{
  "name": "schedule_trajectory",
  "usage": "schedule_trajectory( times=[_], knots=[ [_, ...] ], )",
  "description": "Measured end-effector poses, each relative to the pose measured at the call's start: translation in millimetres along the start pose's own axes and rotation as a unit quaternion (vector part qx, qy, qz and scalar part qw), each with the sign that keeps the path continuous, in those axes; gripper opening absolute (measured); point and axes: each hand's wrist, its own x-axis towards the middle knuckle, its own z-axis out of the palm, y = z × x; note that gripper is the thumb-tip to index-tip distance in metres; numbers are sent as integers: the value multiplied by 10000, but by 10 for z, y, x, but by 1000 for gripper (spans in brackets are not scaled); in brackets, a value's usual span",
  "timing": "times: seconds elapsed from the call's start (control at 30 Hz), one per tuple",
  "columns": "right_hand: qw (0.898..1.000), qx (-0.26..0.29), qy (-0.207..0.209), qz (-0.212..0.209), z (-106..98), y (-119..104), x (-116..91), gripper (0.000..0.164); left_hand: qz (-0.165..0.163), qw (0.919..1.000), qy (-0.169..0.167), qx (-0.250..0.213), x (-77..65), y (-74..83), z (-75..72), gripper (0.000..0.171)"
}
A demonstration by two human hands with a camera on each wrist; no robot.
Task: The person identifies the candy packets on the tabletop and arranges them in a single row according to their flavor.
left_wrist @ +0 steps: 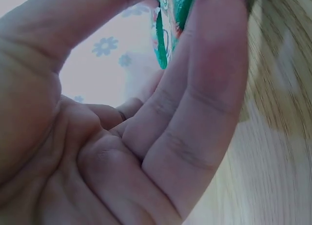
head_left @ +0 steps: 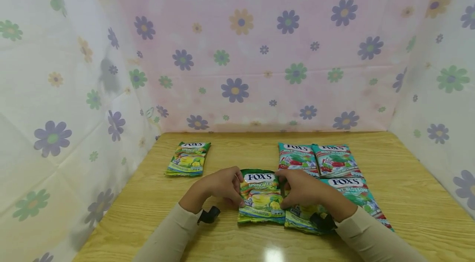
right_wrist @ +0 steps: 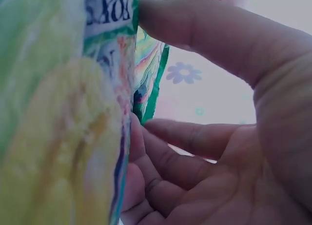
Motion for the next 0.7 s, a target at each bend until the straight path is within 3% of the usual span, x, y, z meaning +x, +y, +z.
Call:
schedule_trajectory(
  times=[0.47, 0.7],
  knots=[
    [9993, 184, -4, -336, -12, 21, 7, 85, -67, 9995, 158, -274, -61, 72, -57, 57],
    [9969, 660, -11, -435, -21, 19, -12, 81, -25, 9991, 226, -367, -85, 66, -94, 55]
  ],
)
